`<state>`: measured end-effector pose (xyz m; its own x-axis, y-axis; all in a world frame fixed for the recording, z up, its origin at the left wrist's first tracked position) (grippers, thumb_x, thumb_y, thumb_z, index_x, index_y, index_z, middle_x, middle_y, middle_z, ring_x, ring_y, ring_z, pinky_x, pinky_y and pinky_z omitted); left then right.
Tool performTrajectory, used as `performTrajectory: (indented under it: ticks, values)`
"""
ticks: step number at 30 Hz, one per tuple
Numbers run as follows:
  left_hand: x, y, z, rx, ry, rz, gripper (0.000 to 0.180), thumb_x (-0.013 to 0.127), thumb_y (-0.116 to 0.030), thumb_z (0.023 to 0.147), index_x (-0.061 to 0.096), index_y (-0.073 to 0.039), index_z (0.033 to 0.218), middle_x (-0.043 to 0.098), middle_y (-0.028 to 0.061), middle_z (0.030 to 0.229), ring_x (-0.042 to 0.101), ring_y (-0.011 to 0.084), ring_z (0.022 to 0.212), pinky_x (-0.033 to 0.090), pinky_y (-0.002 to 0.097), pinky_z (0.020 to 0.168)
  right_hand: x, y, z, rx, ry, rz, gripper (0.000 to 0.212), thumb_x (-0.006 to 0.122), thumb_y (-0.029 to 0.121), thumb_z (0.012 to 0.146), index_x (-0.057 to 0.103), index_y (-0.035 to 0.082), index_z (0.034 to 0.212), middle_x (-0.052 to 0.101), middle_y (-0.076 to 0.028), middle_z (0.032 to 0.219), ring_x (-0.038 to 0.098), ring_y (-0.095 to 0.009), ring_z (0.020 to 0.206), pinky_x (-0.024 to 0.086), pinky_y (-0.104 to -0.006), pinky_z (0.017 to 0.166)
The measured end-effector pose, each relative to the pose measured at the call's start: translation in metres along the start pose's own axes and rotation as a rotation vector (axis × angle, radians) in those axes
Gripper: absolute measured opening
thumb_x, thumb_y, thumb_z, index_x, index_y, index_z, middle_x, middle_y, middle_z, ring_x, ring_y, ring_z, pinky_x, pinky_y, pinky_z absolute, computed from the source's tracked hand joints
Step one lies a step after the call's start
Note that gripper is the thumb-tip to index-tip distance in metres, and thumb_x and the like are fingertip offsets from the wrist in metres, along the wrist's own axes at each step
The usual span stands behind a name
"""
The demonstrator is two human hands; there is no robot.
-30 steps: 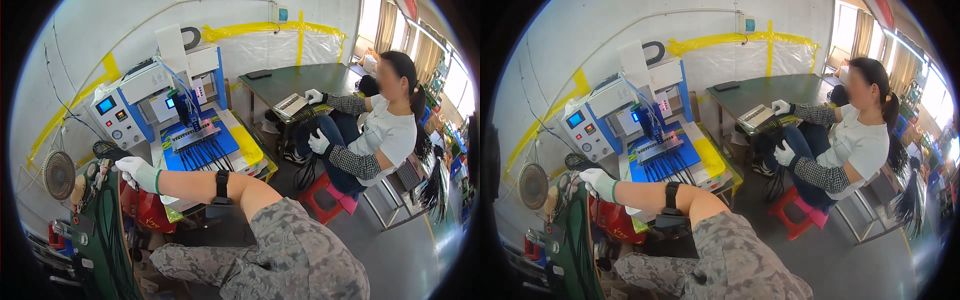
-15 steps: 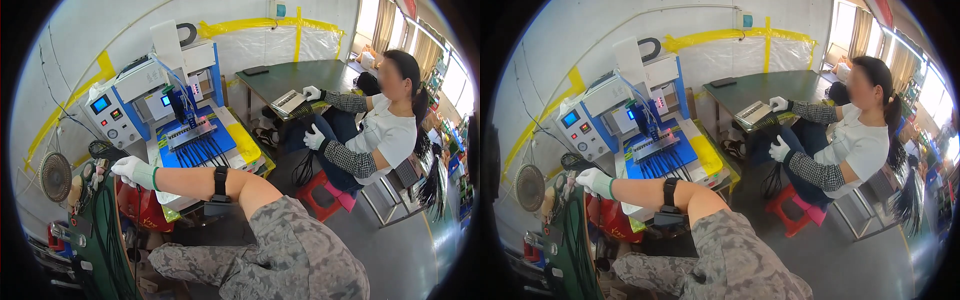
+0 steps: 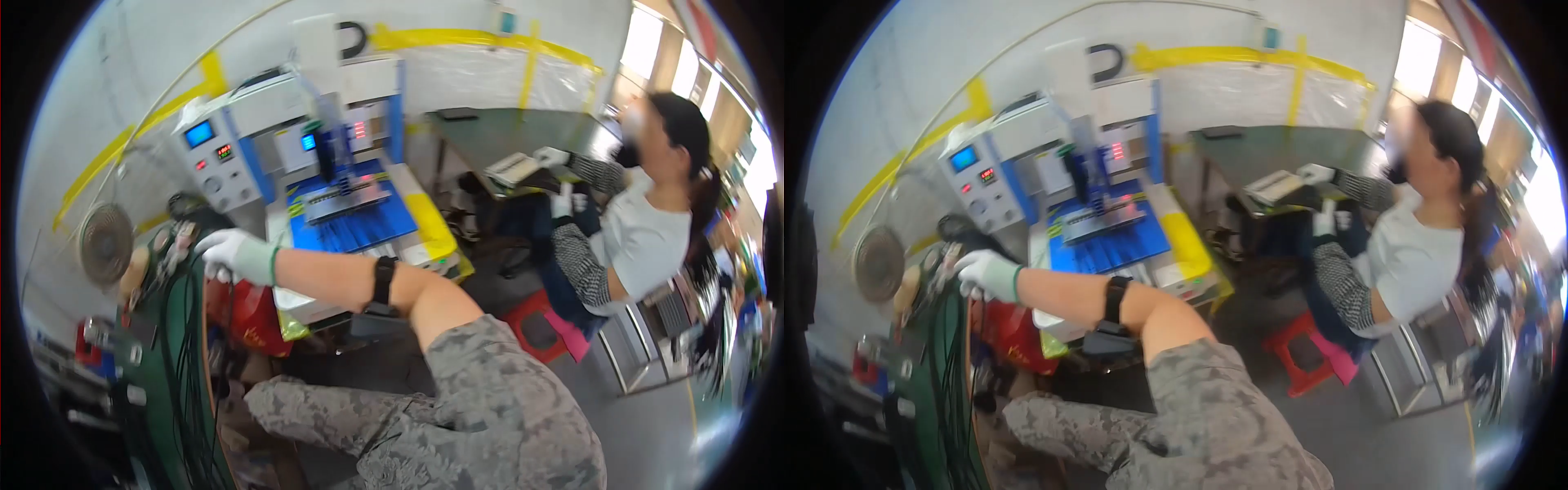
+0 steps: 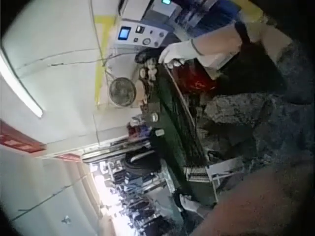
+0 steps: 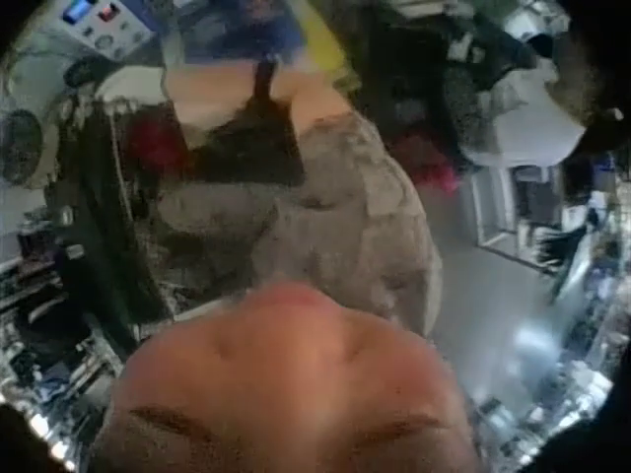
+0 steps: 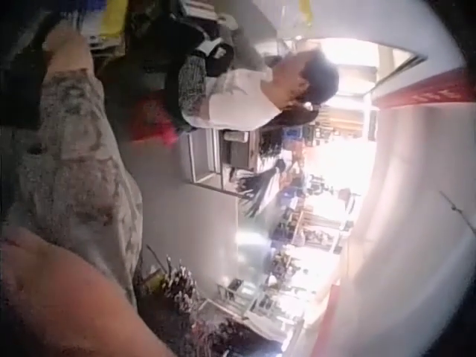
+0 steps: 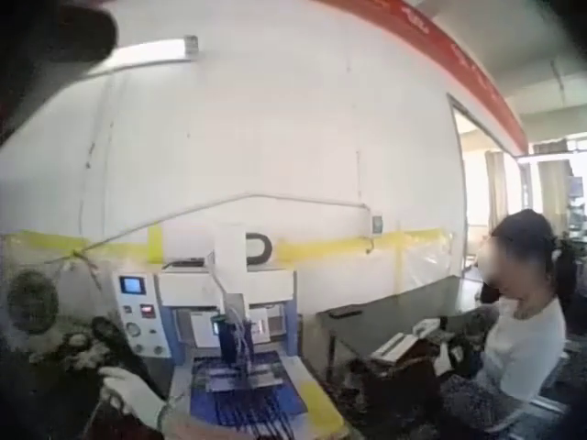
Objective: Assembling bundles of wires into a metal fixture on an assembly line.
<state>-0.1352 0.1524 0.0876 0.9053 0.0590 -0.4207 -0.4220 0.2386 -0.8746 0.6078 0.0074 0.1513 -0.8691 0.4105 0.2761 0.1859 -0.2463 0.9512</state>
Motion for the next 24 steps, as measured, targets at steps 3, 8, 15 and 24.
performTrajectory:
  ticks: [3, 8, 15, 24]
  values:
    - [-0.035, 0.018, -0.010, -0.069, -0.111, -0.005, 0.032, 0.049, -0.015, 0.100, 0.062, 0.000, 0.125, 0.065, 0.0055, 0.104, 0.056, 0.0112, 0.083, 0.046, 0.0243, 0.074, 0.001, -0.009, 0.002, 0.007, 0.310, 0.084, 0.042, 0.061, 0.009, 0.084, 0.058, 0.003, 0.125, 0.068, -0.009, 0.108, 0.067, -0.016, 0.085, 0.055, -0.0282, 0.064]
    - [-0.017, -0.014, -0.021, -0.065, -0.211, -0.059, 0.033, 0.052, -0.015, 0.099, 0.062, -0.004, 0.128, 0.064, -0.0006, 0.098, 0.048, 0.0029, 0.071, 0.040, 0.0177, 0.063, 0.038, 0.027, 0.053, -0.262, 0.241, -0.532, 0.040, 0.063, 0.015, 0.087, 0.059, 0.004, 0.126, 0.065, -0.002, 0.085, 0.054, -0.006, 0.062, 0.043, -0.0216, 0.050]
    - [0.062, -0.049, 0.009, -0.055, -0.168, -0.057, 0.030, 0.057, -0.006, 0.090, 0.068, -0.002, 0.118, 0.069, 0.0074, 0.114, 0.064, 0.0137, 0.089, 0.050, 0.0245, 0.076, 0.076, 0.049, 0.199, -0.634, -0.322, -0.936, 0.038, 0.061, 0.016, 0.088, 0.062, -0.001, 0.122, 0.065, -0.013, 0.116, 0.062, -0.021, 0.104, 0.047, -0.0320, 0.093]
    - [0.130, -0.064, 0.004, 0.290, -0.161, 0.397, 0.033, 0.057, -0.001, 0.082, 0.070, -0.009, 0.113, 0.068, 0.0127, 0.094, 0.064, 0.0283, 0.088, 0.050, 0.0353, 0.081, 0.433, -0.118, -0.049, -1.026, 0.919, -0.721, 0.038, 0.075, 0.025, 0.076, 0.068, 0.008, 0.110, 0.066, -0.013, 0.108, 0.064, -0.031, 0.093, 0.051, -0.0394, 0.085]
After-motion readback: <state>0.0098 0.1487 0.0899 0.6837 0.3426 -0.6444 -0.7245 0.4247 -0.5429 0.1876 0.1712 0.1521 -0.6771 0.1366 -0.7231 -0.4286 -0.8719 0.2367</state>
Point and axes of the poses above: each hand's wrist, its own z-axis towards the middle knuckle, its own x-axis out of the palm, y = z × x, the point moved 9 cm from there along z, towards the middle knuckle
